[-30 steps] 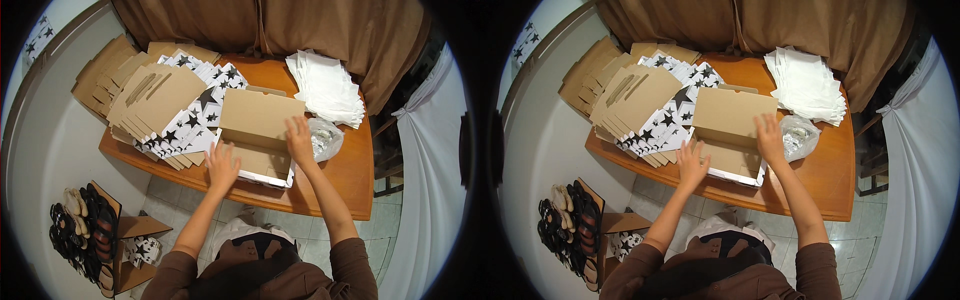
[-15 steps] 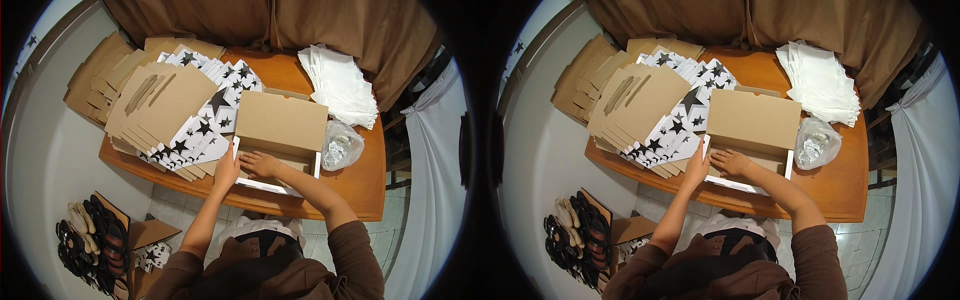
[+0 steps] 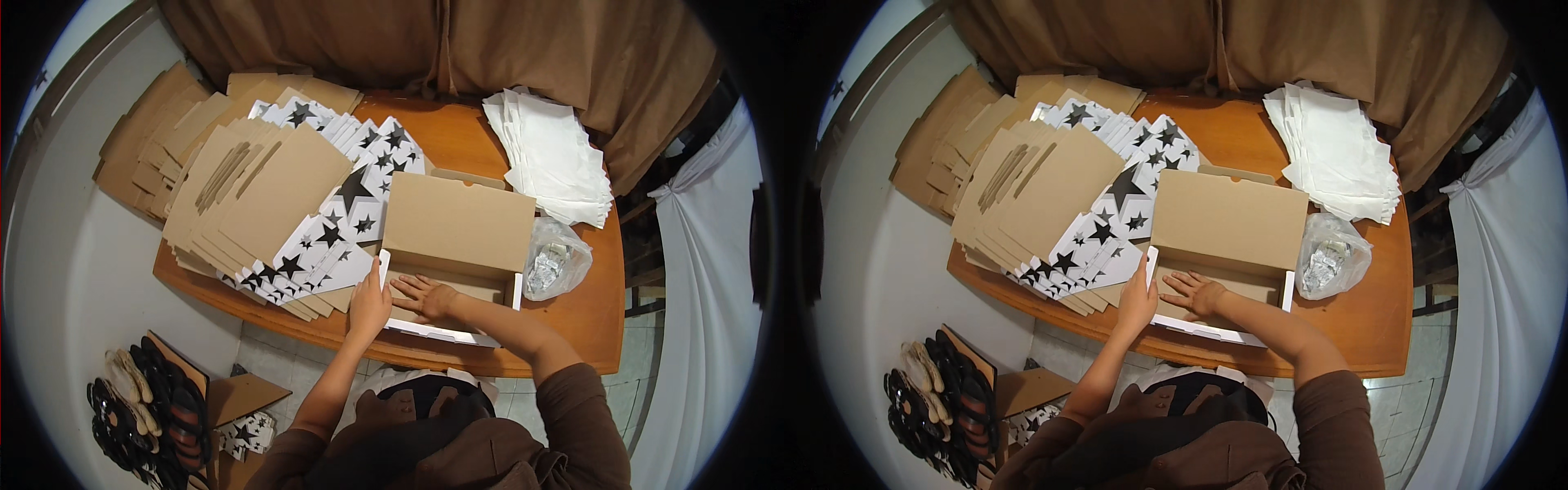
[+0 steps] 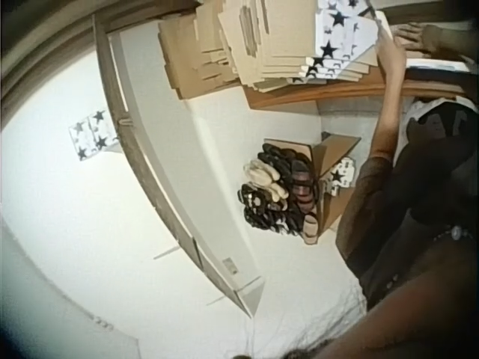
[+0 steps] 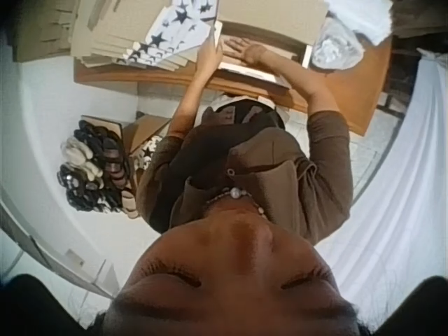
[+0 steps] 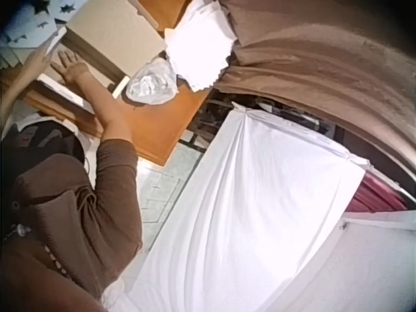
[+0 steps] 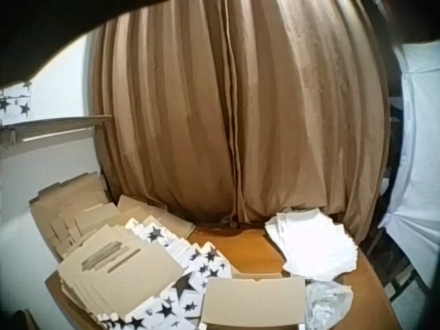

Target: Folding cardboard shoe boxes, placing tissue paper inside, and stacking them on a shelf.

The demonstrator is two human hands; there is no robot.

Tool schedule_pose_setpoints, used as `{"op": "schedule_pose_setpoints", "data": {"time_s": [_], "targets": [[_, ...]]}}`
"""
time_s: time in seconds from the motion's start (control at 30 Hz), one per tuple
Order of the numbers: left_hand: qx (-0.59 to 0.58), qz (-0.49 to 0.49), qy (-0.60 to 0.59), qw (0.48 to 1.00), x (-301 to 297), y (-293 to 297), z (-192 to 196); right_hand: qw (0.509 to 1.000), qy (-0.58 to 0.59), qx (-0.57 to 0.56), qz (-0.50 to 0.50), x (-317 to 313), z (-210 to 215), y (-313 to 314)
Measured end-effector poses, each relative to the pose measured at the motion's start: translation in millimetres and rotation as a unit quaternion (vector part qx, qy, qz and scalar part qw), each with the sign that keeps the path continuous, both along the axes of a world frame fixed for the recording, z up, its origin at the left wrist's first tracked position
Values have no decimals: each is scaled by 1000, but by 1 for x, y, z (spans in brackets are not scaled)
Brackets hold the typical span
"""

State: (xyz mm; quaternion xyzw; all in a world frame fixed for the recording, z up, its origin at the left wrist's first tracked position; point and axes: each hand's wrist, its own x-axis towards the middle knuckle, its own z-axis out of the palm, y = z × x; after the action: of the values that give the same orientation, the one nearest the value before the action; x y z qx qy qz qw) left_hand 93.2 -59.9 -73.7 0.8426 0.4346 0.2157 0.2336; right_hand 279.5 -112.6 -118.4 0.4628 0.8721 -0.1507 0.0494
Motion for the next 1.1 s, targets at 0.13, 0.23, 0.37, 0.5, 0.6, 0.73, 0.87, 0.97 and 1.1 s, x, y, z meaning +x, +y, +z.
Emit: {"op": "schedule_pose_setpoints", "data": {"time_s": [0.13,0.23,0.37,0.5,0.6,0.73,0.87,0.97,1.1], "targets": [[-14,-3,24,1000,-1,1,5,986,-142,-86,12,24,45,-20],[-16,0,27,1000,0,-2,5,967,-204,-151,-36,34,53,-29],[-66,4,31,997,4,-1,12,968,-179,-165,-61,33,58,-24],[-93,17,-64,993,-11,7,4,979,-138,-126,-78,41,51,-26],[-281,11,-161,946,-42,16,8,989,-18,-101,-103,40,66,-28],[-278,-46,-131,951,-60,17,17,954,249,-72,-150,10,94,-27],[-267,-69,-105,955,-56,12,35,947,287,-5,-144,-16,103,-21],[-282,-58,-91,953,-54,9,45,943,302,91,-101,-22,102,-16],[-70,-67,-83,992,-52,-5,56,955,247,145,-78,-26,105,-21]]}}
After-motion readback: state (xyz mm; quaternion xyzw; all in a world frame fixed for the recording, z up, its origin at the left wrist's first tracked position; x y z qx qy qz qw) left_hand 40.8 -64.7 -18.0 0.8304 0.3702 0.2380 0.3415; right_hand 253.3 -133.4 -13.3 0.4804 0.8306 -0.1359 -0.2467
